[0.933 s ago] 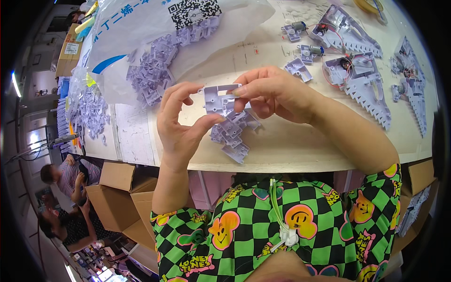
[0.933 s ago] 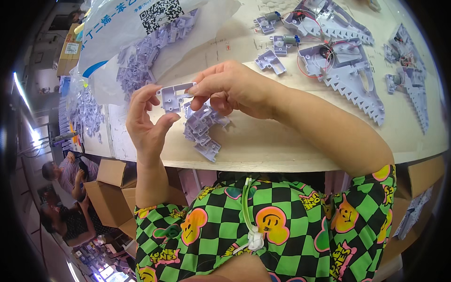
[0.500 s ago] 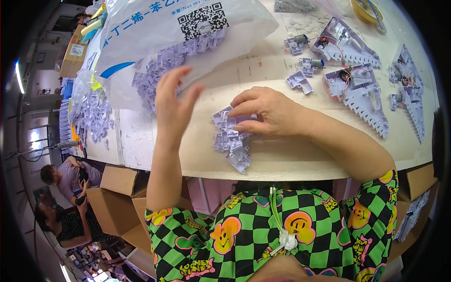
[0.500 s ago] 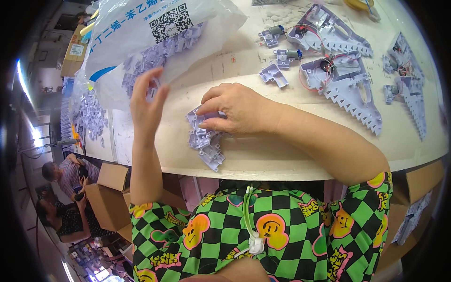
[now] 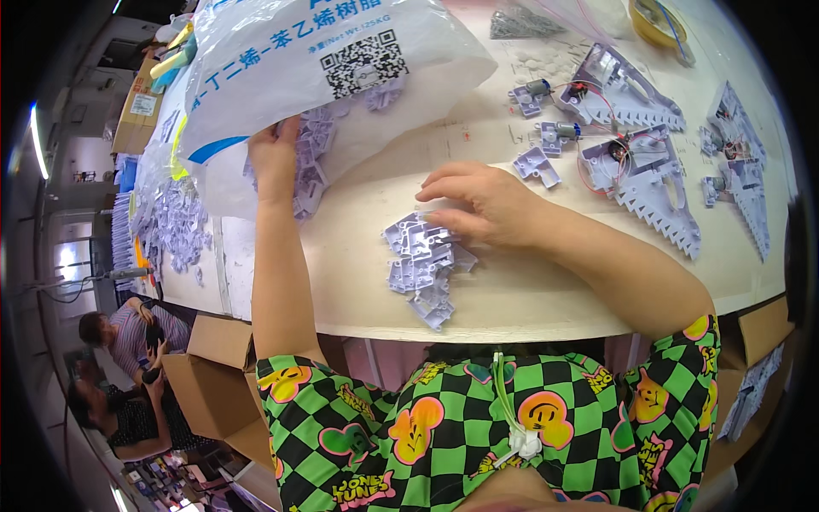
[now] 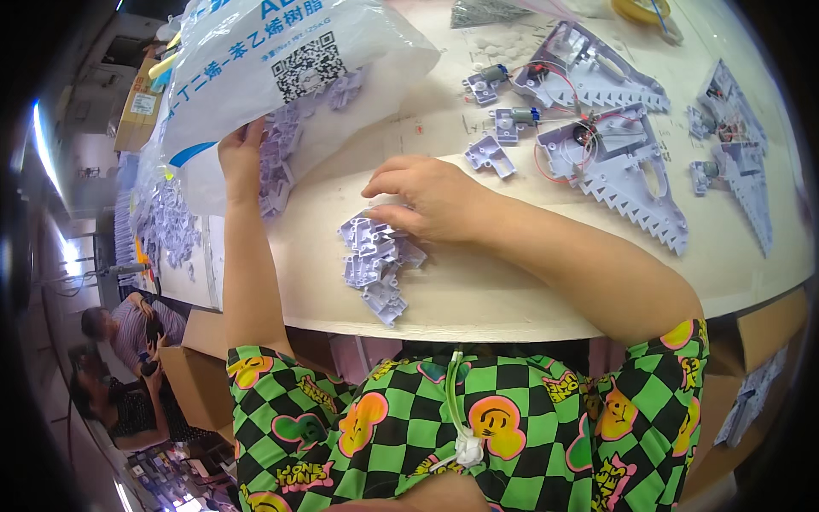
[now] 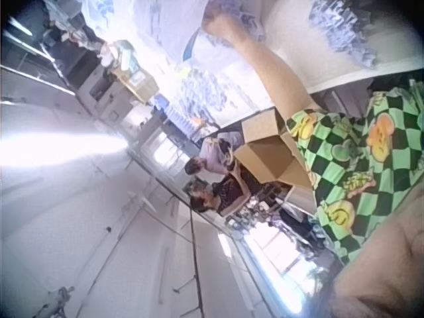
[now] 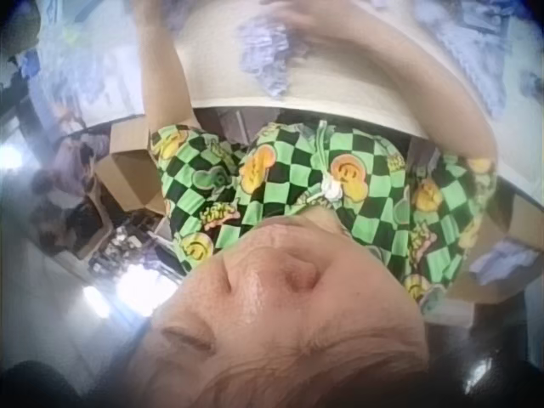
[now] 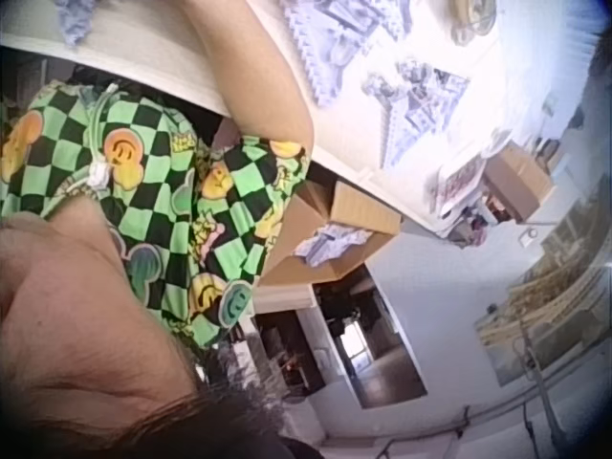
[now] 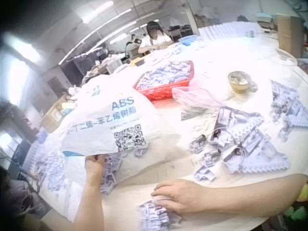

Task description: The person assembles and inspects small white plastic components by hand at a workbench.

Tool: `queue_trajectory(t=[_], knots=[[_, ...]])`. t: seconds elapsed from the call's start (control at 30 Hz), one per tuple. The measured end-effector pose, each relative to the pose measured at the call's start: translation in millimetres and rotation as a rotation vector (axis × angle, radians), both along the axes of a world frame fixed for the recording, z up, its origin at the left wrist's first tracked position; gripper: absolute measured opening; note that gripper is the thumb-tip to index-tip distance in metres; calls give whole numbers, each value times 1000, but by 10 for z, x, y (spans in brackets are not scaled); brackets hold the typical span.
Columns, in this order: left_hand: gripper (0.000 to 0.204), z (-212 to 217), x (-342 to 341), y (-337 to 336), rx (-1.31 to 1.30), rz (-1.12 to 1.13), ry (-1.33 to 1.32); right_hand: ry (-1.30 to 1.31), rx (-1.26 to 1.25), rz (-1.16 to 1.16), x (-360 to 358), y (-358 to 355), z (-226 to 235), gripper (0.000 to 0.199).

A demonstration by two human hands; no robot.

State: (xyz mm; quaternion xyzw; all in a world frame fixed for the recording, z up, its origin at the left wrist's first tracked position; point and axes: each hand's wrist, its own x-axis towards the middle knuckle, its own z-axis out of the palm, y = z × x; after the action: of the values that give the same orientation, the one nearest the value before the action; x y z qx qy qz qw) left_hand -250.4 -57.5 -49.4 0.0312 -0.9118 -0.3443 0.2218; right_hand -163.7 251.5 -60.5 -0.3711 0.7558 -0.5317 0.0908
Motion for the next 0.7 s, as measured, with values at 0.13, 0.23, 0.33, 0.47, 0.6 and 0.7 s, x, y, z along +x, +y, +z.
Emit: queue_trajectory(t=[0.13, 0.23, 0.33, 0.47, 0.6, 0.7], knots=[[28, -2, 377, -2, 14, -54, 20, -87, 27, -17, -10, 26, -28, 25], [35, 32, 622, 70, -427, -113, 211, -28, 10, -19, -11, 33, -57, 24], [39, 98, 808, 243, -610, -119, 371, -41, -29, -77, 8, 31, -16, 27], [32, 208, 1085, 667, -480, -324, 482, -267, -204, -181, 53, -10, 125, 34], [28, 223, 1175, 944, -433, -563, 461, -646, -373, -70, 23, -19, 231, 37], [28, 210, 1161, 1006, -358, -588, 408, -736, -353, -108, -30, 13, 213, 35]])
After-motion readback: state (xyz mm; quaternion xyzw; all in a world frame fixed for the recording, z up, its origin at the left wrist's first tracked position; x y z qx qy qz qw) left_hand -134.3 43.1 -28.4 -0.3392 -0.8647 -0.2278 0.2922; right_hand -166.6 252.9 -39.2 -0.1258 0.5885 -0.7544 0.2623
